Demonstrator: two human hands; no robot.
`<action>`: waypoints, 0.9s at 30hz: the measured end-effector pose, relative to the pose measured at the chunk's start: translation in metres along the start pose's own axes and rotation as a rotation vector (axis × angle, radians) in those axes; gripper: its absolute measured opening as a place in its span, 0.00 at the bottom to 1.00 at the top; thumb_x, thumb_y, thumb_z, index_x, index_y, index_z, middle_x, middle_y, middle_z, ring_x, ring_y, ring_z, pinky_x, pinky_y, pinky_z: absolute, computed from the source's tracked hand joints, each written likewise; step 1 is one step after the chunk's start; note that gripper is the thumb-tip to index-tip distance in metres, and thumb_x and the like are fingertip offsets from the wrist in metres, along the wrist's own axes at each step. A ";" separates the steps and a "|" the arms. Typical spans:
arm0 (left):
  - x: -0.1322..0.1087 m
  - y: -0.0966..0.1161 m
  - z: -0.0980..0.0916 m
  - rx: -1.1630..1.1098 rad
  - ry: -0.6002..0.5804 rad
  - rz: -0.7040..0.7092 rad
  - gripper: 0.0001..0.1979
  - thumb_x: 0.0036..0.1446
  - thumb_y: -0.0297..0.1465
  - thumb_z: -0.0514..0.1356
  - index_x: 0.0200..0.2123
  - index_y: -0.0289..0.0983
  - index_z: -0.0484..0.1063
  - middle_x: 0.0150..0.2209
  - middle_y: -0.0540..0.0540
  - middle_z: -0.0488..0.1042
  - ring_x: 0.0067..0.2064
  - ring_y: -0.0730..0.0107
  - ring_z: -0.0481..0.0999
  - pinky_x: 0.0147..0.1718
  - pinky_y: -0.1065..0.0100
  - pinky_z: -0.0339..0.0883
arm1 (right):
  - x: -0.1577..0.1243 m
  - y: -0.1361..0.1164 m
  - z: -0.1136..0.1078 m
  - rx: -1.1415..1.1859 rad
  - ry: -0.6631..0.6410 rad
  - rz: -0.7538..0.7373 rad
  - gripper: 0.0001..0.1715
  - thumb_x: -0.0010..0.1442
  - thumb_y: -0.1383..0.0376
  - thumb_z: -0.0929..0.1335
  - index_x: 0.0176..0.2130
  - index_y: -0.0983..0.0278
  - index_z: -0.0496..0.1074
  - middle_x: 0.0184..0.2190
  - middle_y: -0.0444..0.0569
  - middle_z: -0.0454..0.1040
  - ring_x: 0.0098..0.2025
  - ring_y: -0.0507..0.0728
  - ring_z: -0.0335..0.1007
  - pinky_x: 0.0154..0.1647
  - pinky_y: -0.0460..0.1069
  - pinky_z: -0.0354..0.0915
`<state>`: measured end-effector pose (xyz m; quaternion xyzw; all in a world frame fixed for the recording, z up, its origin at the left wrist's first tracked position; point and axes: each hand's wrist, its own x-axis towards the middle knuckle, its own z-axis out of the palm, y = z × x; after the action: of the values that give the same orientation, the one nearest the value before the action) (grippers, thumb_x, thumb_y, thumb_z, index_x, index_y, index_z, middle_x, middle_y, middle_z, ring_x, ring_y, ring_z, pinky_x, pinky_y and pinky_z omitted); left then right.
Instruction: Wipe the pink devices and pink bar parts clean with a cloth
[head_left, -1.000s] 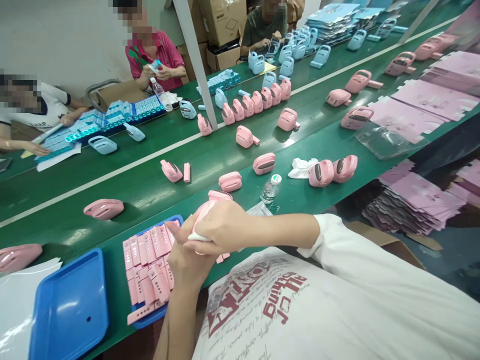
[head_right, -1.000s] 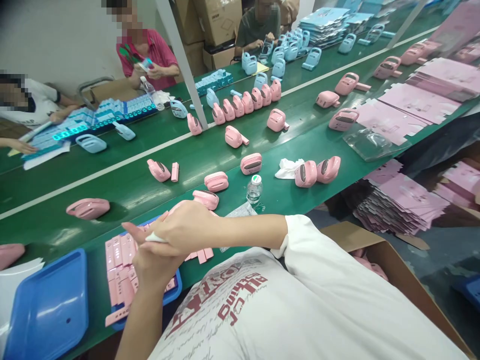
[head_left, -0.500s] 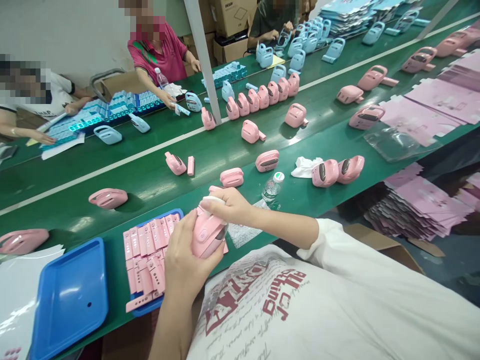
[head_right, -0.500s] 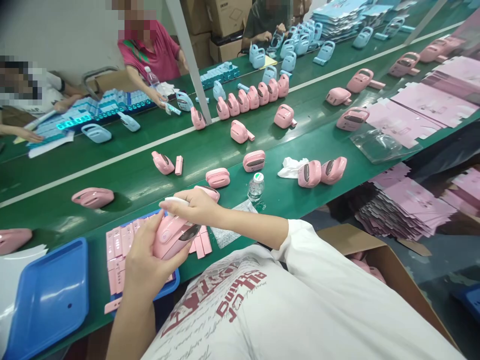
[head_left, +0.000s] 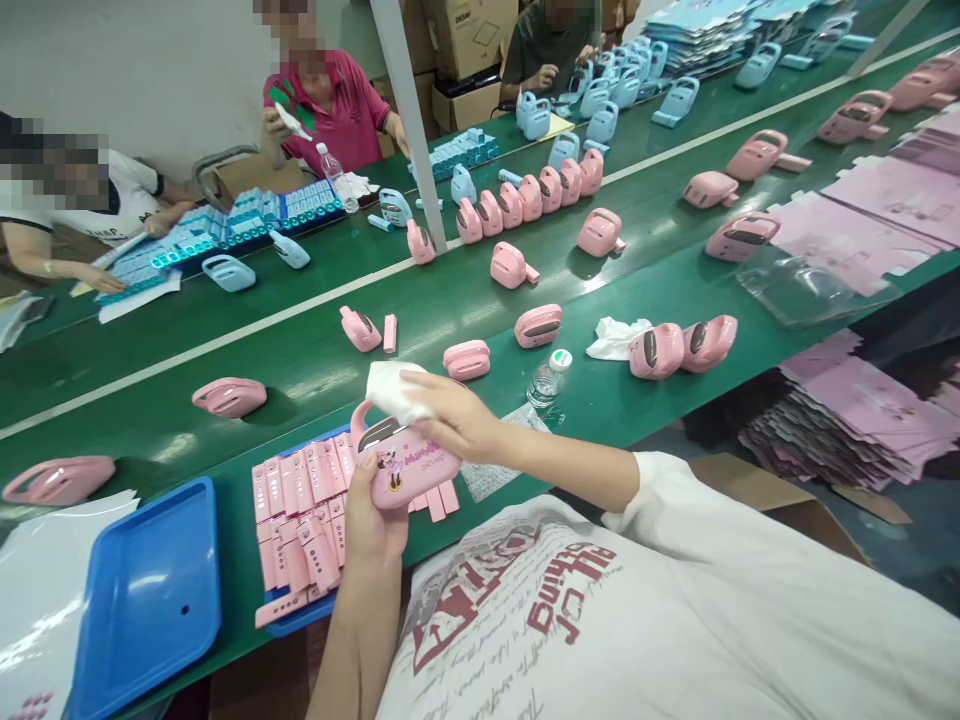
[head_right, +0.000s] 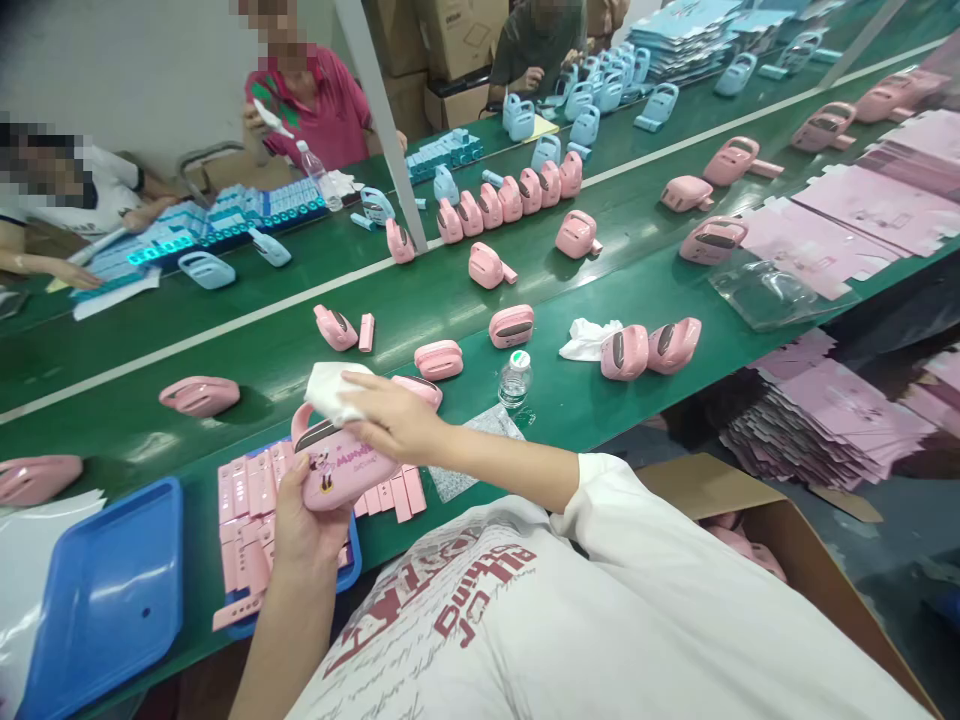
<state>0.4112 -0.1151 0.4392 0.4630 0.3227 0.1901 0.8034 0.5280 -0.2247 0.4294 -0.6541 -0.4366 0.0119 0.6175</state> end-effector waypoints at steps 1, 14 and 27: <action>0.000 0.001 0.003 -0.044 0.003 -0.011 0.14 0.42 0.33 0.64 0.36 0.39 0.73 0.33 0.50 0.77 0.37 0.68 0.76 0.31 0.73 0.70 | -0.005 -0.003 0.003 -0.110 -0.099 -0.092 0.26 0.65 0.52 0.55 0.43 0.67 0.71 0.47 0.56 0.74 0.57 0.59 0.63 0.61 0.59 0.55; 0.000 0.008 0.015 -0.260 0.144 -0.378 0.17 0.53 0.42 0.55 0.41 0.38 0.73 0.40 0.42 0.76 0.40 0.53 0.76 0.34 0.51 0.73 | -0.031 0.009 0.016 0.159 0.198 0.147 0.30 0.66 0.51 0.52 0.52 0.65 0.67 0.48 0.54 0.73 0.51 0.56 0.69 0.55 0.53 0.63; -0.019 -0.002 -0.001 0.072 -0.081 0.232 0.34 0.33 0.28 0.70 0.49 0.42 0.70 0.43 0.46 0.74 0.43 0.64 0.74 0.41 0.65 0.71 | -0.069 0.007 0.039 0.493 0.367 0.423 0.29 0.59 0.43 0.60 0.45 0.61 0.69 0.33 0.48 0.72 0.44 0.57 0.68 0.50 0.53 0.65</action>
<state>0.3968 -0.1267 0.4438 0.5331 0.2409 0.2510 0.7712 0.4673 -0.2326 0.3785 -0.5527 -0.1578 0.1267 0.8084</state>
